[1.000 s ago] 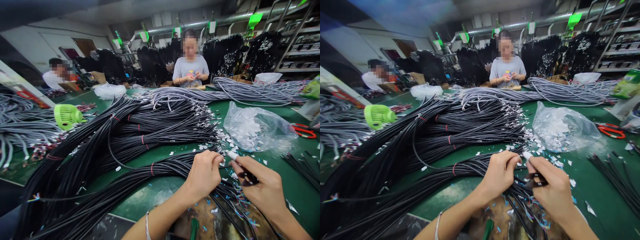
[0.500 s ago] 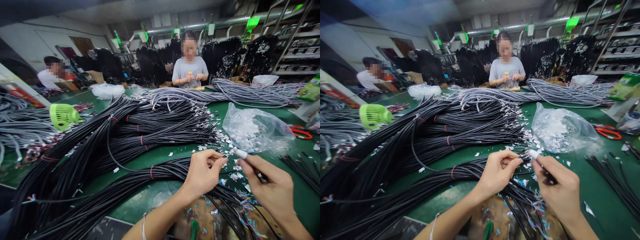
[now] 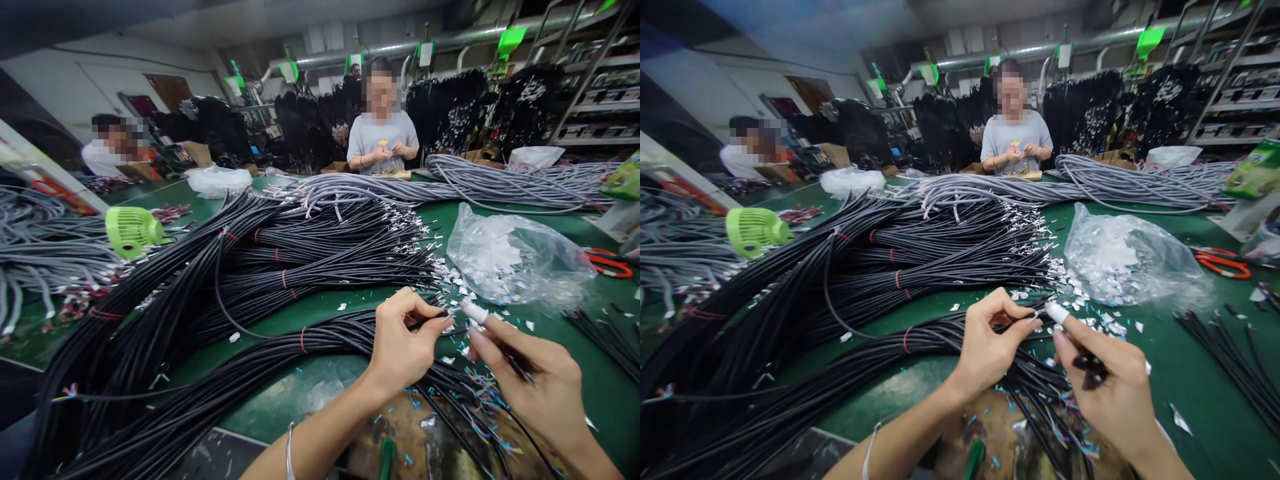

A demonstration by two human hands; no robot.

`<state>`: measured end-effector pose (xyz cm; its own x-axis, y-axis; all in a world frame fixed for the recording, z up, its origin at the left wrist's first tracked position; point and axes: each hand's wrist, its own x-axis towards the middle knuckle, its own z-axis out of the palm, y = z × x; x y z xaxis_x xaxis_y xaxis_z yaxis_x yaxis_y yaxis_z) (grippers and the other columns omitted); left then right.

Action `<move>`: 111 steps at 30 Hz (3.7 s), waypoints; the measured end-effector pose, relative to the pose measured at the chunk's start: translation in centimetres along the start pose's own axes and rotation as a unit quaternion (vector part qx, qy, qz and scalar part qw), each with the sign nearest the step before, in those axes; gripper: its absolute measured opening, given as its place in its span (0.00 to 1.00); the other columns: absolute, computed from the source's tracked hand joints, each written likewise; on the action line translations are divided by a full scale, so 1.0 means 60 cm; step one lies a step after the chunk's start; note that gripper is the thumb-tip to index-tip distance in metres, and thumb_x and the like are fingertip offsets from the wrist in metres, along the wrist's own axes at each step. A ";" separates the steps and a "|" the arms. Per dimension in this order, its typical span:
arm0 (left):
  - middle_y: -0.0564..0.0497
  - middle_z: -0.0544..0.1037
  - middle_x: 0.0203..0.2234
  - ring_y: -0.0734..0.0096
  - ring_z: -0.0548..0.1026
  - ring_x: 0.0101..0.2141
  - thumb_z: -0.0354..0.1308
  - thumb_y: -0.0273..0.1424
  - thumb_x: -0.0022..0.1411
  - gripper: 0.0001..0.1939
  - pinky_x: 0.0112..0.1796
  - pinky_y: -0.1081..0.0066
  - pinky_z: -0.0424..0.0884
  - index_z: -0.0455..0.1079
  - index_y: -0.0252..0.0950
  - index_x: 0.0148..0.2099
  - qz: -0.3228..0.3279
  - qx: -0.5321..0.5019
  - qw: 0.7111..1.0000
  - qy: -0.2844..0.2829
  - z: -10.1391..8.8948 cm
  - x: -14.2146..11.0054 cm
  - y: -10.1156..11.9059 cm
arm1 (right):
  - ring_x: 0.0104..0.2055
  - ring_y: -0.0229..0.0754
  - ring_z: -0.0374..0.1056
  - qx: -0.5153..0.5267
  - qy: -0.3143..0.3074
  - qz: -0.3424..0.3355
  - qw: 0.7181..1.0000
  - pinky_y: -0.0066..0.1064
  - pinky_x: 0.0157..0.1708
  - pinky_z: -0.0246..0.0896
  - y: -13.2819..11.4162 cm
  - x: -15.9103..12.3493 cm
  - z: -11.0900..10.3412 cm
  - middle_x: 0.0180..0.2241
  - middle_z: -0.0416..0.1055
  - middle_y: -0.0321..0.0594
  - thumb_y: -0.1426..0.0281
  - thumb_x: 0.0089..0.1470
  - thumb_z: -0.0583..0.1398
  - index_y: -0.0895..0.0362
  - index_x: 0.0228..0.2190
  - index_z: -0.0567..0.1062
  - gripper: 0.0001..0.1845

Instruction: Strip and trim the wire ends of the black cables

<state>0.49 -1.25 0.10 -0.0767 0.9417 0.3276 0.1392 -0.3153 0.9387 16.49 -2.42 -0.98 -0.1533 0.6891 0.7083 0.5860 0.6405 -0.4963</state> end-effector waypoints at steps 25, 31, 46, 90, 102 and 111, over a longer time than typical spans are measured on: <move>0.55 0.68 0.20 0.78 0.66 0.22 0.64 0.26 0.50 0.05 0.22 0.77 0.61 0.72 0.33 0.24 0.044 0.084 0.995 -0.006 -0.010 0.000 0.003 | 0.34 0.41 0.71 -0.005 -0.046 0.032 0.998 0.29 0.33 0.66 0.003 0.001 0.009 0.33 0.74 0.38 0.71 0.55 0.58 0.54 0.35 0.76 0.07; 0.54 0.69 0.20 0.77 0.66 0.22 0.63 0.26 0.52 0.05 0.24 0.75 0.61 0.73 0.34 0.25 0.082 0.140 0.987 0.000 -0.009 -0.002 0.004 | 0.34 0.43 0.71 0.014 -0.077 0.086 0.993 0.28 0.26 0.66 0.005 0.006 0.003 0.32 0.75 0.40 0.65 0.54 0.58 0.55 0.33 0.77 0.09; 0.52 0.68 0.18 0.78 0.64 0.21 0.49 0.33 0.62 0.17 0.23 0.79 0.60 0.72 0.30 0.26 -0.047 0.012 0.941 -0.335 -0.033 0.018 0.020 | 0.28 0.39 0.70 0.070 -0.045 0.007 0.996 0.27 0.25 0.66 0.005 0.018 -0.019 0.30 0.73 0.37 0.72 0.51 0.60 0.53 0.33 0.75 0.05; 0.56 0.63 0.18 0.80 0.60 0.20 0.55 0.32 0.58 0.12 0.22 0.78 0.55 0.63 0.32 0.25 -0.028 0.015 0.998 -0.049 0.012 -0.010 -0.010 | 0.23 0.34 0.63 -0.024 0.025 -0.009 0.999 0.26 0.25 0.57 -0.007 -0.022 0.018 0.23 0.69 0.32 0.78 0.45 0.62 0.55 0.27 0.73 0.07; 0.54 0.65 0.16 0.79 0.61 0.18 0.55 0.31 0.56 0.10 0.20 0.77 0.55 0.69 0.30 0.26 -0.075 -0.001 0.979 -0.189 0.001 -0.001 0.006 | 0.24 0.36 0.67 -0.007 0.037 0.024 0.999 0.26 0.26 0.62 0.011 -0.010 0.017 0.26 0.73 0.35 0.75 0.48 0.62 0.56 0.29 0.74 0.03; 0.59 0.58 0.12 0.81 0.55 0.14 0.55 0.35 0.56 0.13 0.17 0.77 0.51 0.62 0.34 0.23 -0.145 -0.068 0.975 -0.156 0.015 -0.011 -0.004 | 0.27 0.40 0.72 -0.157 0.067 -0.198 0.965 0.27 0.28 0.64 0.023 -0.027 0.014 0.27 0.75 0.40 0.80 0.50 0.57 0.58 0.35 0.73 0.10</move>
<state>1.40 -1.67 -0.42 0.2133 0.9768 0.0177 0.0226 -0.0231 0.9995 16.89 -2.37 -3.27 -0.3227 0.3474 0.8804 0.7183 0.6956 -0.0111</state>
